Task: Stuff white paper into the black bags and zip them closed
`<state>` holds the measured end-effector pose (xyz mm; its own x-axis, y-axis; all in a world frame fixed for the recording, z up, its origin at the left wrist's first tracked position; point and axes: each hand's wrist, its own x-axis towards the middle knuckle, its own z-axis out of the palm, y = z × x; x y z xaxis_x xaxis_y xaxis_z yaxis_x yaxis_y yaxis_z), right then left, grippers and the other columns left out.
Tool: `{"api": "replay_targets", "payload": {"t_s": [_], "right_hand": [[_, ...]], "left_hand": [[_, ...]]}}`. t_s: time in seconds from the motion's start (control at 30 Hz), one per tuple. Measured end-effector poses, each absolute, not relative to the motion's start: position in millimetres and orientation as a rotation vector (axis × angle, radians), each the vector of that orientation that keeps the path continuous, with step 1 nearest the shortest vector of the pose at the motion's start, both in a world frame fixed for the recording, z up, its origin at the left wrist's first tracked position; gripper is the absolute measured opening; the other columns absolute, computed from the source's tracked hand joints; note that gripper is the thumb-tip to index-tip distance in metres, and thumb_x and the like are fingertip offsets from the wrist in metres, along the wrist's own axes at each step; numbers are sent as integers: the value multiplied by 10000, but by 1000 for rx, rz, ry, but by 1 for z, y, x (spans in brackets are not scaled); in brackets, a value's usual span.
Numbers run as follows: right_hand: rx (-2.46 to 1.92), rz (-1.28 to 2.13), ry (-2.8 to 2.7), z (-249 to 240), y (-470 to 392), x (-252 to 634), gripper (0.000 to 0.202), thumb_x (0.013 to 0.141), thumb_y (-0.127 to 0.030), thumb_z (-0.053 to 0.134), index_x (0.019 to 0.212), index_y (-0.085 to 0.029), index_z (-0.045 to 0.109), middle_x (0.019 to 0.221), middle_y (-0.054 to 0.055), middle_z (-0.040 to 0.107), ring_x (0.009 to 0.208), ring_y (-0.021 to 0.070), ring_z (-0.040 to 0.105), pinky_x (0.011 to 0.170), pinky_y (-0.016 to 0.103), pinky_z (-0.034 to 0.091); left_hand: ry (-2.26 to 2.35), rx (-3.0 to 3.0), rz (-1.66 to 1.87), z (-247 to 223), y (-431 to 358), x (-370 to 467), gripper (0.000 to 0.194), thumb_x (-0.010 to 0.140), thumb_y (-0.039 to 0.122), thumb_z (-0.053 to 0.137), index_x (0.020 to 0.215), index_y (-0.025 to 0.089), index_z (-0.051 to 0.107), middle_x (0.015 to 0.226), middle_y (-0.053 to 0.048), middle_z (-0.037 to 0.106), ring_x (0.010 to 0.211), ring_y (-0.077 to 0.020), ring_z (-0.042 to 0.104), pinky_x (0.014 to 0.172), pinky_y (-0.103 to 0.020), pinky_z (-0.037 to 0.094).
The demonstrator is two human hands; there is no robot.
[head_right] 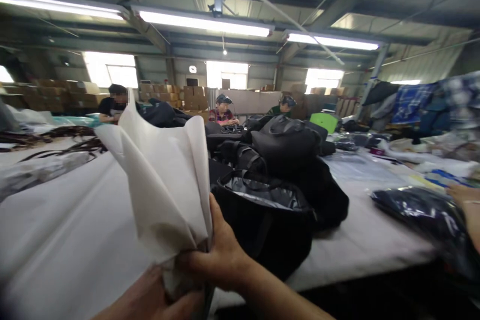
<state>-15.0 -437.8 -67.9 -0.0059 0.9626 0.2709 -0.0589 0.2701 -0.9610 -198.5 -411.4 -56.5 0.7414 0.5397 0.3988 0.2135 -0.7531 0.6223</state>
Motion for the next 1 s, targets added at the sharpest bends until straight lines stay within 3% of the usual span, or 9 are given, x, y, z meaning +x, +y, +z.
{"api": "replay_targets", "payload": {"t_s": [0.1,0.23,0.4,0.47,0.53,0.67,0.83,0.9,1.0], "right_hand": [[-1056,775,-1133,-62,-458,17,1000,727,-352,804,1591,-258,309,1369,90,642,1197,284,651,1057,436,535],[-1547,-5,-1145,-14,-506,90,970,772,-330,731,1624,-229,277,1476,131,575,1300,322,599,1091,488,511],[-2065,-1013,-1399,52,-554,139,981,833,-235,661,1667,-156,151,1075,191,740,785,354,718,651,457,590],[-2034,-1343,-1581,60,-557,140,941,884,-167,601,1667,-116,83,949,177,740,741,338,703,650,448,567],[-1885,-1488,-1793,57,-550,136,889,927,-97,536,1664,-104,38,924,159,736,789,317,705,693,429,553],[-1421,-1106,-2204,27,-513,117,810,962,-60,482,1648,-108,56,996,118,742,882,254,703,781,396,537],[-1235,61,-2285,-17,-458,89,932,801,-149,670,1585,-160,167,1222,120,696,997,227,707,875,343,561],[-1268,478,-2206,-29,-440,86,882,780,-196,733,1532,-168,274,1216,91,707,1016,198,716,844,269,569],[-1378,613,-2387,-40,-416,88,620,790,-159,738,1380,-143,547,1133,61,772,946,165,744,754,213,573]], "left_hand": [[282,2548,690,-46,-381,-197,662,808,313,778,1435,256,570,1395,-156,650,1230,-321,670,983,-406,623],[353,2619,879,-39,-325,-156,419,951,296,620,1357,190,631,1362,-170,617,1233,-285,638,1055,-454,564],[390,2955,582,-49,-285,-75,631,835,260,774,1430,196,573,1479,-168,568,1403,-359,504,1188,-577,402],[406,3033,469,-57,-280,-55,701,776,178,802,1435,197,563,1373,-161,652,1318,-372,582,1167,-633,386],[425,3049,447,-64,-280,-47,557,822,80,688,1366,170,611,1162,-142,738,1099,-321,703,1060,-560,486],[413,3094,439,-71,-290,-65,283,930,55,492,1005,185,732,957,-94,736,904,-229,711,850,-356,533],[32,3069,853,-75,-323,-127,251,944,68,499,835,197,685,853,-46,718,820,-203,658,733,-316,489],[-81,3059,1012,-76,-341,-154,313,973,68,436,785,201,648,794,-32,691,735,-196,608,668,-329,444],[-47,3109,1081,-76,-371,-184,351,1034,124,343,888,179,657,781,-34,655,686,-203,535,617,-363,380]]}}
